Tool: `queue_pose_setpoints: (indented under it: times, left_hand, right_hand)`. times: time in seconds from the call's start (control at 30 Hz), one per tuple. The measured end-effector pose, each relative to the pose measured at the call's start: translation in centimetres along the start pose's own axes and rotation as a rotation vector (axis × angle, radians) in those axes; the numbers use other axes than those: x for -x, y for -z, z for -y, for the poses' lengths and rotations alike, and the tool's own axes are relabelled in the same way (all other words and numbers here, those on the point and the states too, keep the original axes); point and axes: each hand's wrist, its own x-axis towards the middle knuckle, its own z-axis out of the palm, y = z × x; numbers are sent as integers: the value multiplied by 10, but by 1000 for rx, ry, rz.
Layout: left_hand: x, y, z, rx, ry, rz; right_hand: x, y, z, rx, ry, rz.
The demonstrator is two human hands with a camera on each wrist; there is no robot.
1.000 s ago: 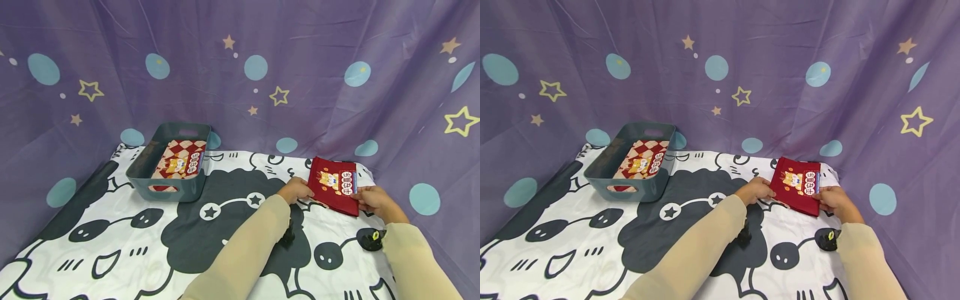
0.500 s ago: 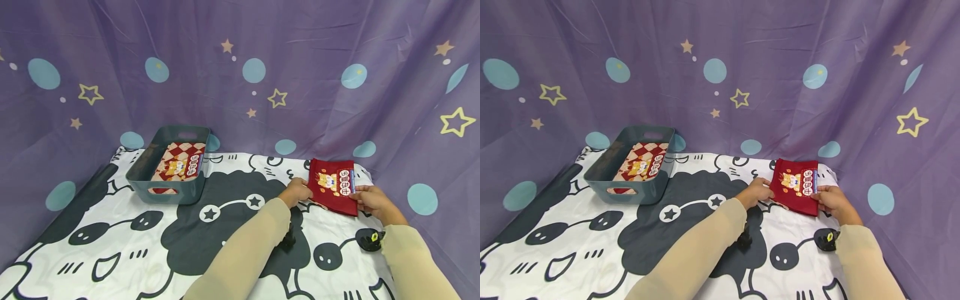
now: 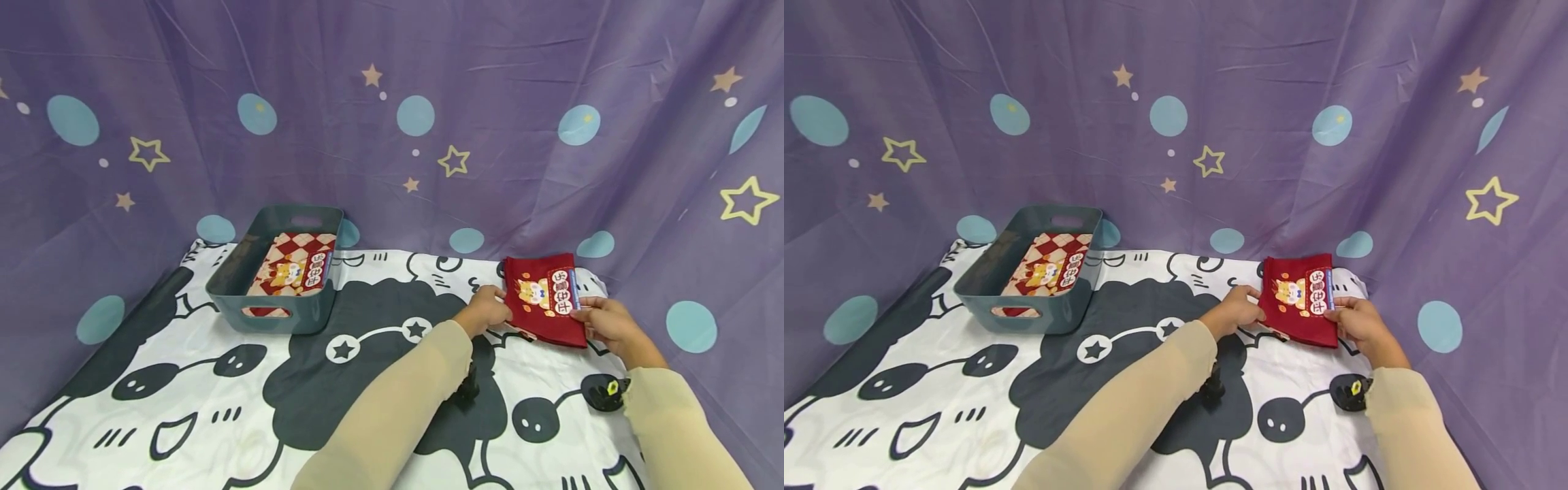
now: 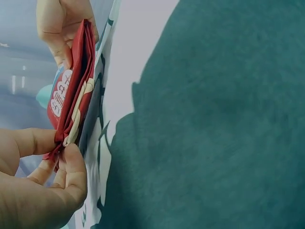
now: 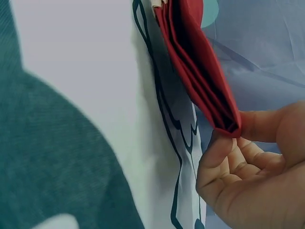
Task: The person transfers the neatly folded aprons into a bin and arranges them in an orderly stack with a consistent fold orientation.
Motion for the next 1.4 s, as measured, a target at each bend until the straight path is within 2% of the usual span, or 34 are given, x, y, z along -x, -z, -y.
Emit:
queue_pose_setpoints:
  times: [0.27, 0.63, 0.93, 1.4]
  left_hand:
    - [5, 10, -5, 60, -32, 4]
    - [12, 25, -11, 13, -116, -25]
    - [22, 39, -16, -30, -144, -37]
    - [35, 67, -4, 13, -199, -2]
  right_hand:
    - [-2, -2, 5, -62, 28, -1]
    - [-1, -11, 18, -125, 83, 8]
    - [2, -20, 25, -182, 110, 8]
    - [4, -48, 40, -60, 172, -13]
